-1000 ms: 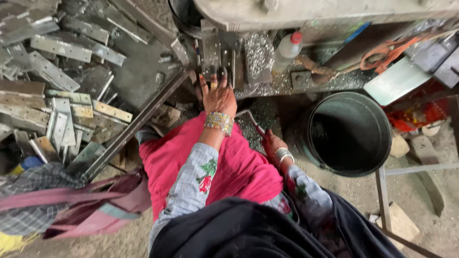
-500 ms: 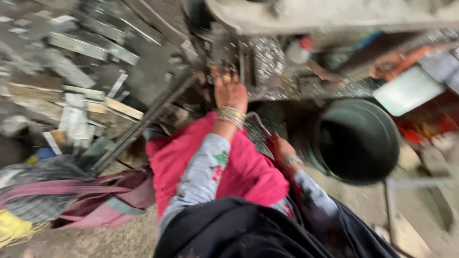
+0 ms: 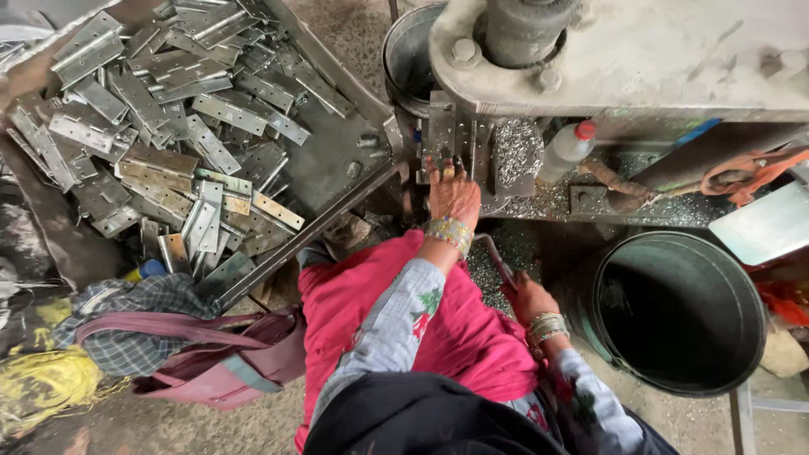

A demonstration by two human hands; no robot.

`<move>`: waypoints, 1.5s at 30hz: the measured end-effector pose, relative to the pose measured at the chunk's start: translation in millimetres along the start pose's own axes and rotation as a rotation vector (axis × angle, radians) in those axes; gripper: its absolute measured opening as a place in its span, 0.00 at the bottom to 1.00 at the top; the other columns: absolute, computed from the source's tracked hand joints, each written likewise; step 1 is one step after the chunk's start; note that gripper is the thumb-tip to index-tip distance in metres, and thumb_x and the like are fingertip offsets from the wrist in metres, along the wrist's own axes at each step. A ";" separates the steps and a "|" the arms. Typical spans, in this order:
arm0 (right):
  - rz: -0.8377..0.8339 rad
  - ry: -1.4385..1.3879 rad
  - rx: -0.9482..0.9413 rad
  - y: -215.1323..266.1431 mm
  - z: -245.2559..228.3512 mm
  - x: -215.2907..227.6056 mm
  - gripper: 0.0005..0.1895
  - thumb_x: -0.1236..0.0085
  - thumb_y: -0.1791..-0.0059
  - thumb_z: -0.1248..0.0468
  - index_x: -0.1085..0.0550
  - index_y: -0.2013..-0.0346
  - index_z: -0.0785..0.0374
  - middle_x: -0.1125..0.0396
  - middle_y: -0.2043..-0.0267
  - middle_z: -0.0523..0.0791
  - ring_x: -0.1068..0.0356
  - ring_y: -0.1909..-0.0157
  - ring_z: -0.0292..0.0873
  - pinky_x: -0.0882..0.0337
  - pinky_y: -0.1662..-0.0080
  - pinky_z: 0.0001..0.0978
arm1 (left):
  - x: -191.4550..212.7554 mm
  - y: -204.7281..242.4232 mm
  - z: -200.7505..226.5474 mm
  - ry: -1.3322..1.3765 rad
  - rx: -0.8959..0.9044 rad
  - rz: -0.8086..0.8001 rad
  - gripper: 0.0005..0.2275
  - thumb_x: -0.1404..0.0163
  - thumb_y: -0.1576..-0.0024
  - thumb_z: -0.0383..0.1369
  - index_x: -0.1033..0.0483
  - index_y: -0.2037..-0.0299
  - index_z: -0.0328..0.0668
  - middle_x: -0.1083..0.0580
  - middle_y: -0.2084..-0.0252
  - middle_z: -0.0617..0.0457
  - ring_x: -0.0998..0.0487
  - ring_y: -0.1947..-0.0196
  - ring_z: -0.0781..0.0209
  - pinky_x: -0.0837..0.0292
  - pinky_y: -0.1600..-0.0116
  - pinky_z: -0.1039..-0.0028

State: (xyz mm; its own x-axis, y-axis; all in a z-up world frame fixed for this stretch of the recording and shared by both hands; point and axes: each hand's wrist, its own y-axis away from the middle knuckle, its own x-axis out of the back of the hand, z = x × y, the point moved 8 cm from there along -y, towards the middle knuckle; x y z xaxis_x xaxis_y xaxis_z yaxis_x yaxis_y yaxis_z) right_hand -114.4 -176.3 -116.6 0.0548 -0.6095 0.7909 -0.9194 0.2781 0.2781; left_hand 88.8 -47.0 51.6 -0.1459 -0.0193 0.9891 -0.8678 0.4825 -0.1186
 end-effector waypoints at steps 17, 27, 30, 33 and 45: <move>-0.065 0.140 -0.150 -0.1 2.2 2.9 0.22 0.43 0.50 0.46 0.29 0.50 0.56 0.26 0.60 0.58 0.26 0.55 0.66 0.28 0.56 0.57 | -14.8 -37.4 -6.0 -0.085 0.016 -0.191 0.18 0.65 0.34 0.37 0.21 0.44 0.51 0.36 0.28 0.56 0.47 0.23 0.48 0.73 0.24 0.36; -0.005 -0.049 -0.018 -1.4 29.7 -50.3 0.24 0.46 0.49 0.46 0.32 0.47 0.59 0.27 0.61 0.61 0.28 0.57 0.68 0.29 0.59 0.59 | -33.9 -62.8 -12.9 -0.034 0.116 -0.183 0.18 0.64 0.35 0.38 0.19 0.46 0.50 0.40 0.25 0.56 0.48 0.23 0.49 0.73 0.26 0.41; 0.027 0.030 0.017 -3.6 11.7 -15.8 0.22 0.45 0.48 0.47 0.31 0.48 0.59 0.27 0.61 0.60 0.28 0.59 0.67 0.29 0.60 0.58 | -32.5 -65.4 -21.2 0.155 0.175 -0.147 0.16 0.61 0.39 0.38 0.24 0.44 0.56 0.43 0.26 0.60 0.49 0.26 0.49 0.76 0.28 0.37; 0.193 0.220 0.065 31.7 -34.1 46.9 0.19 0.43 0.48 0.49 0.30 0.50 0.58 0.28 0.62 0.56 0.27 0.63 0.64 0.29 0.63 0.56 | -29.4 -29.0 -37.3 0.359 0.151 -0.018 0.24 0.49 0.49 0.38 0.30 0.39 0.55 0.36 0.29 0.55 0.42 0.30 0.48 0.67 0.32 0.29; 0.712 0.213 0.296 43.9 -177.6 184.7 0.06 0.41 0.42 0.55 0.21 0.56 0.51 0.26 0.65 0.47 0.26 0.64 0.54 0.30 0.64 0.48 | 8.8 158.2 -292.3 -0.186 0.376 0.209 0.13 0.53 0.39 0.35 0.23 0.46 0.47 0.26 0.41 0.49 0.30 0.39 0.49 0.39 0.43 0.47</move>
State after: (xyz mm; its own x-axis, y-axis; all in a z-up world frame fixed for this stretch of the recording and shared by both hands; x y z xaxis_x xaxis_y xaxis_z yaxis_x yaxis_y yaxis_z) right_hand -75.4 -144.9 138.5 -0.5385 -0.1966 0.8194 -0.8250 0.3206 -0.4653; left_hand 89.0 285.1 66.9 -0.3888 -0.1284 0.9123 -0.9176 0.1427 -0.3710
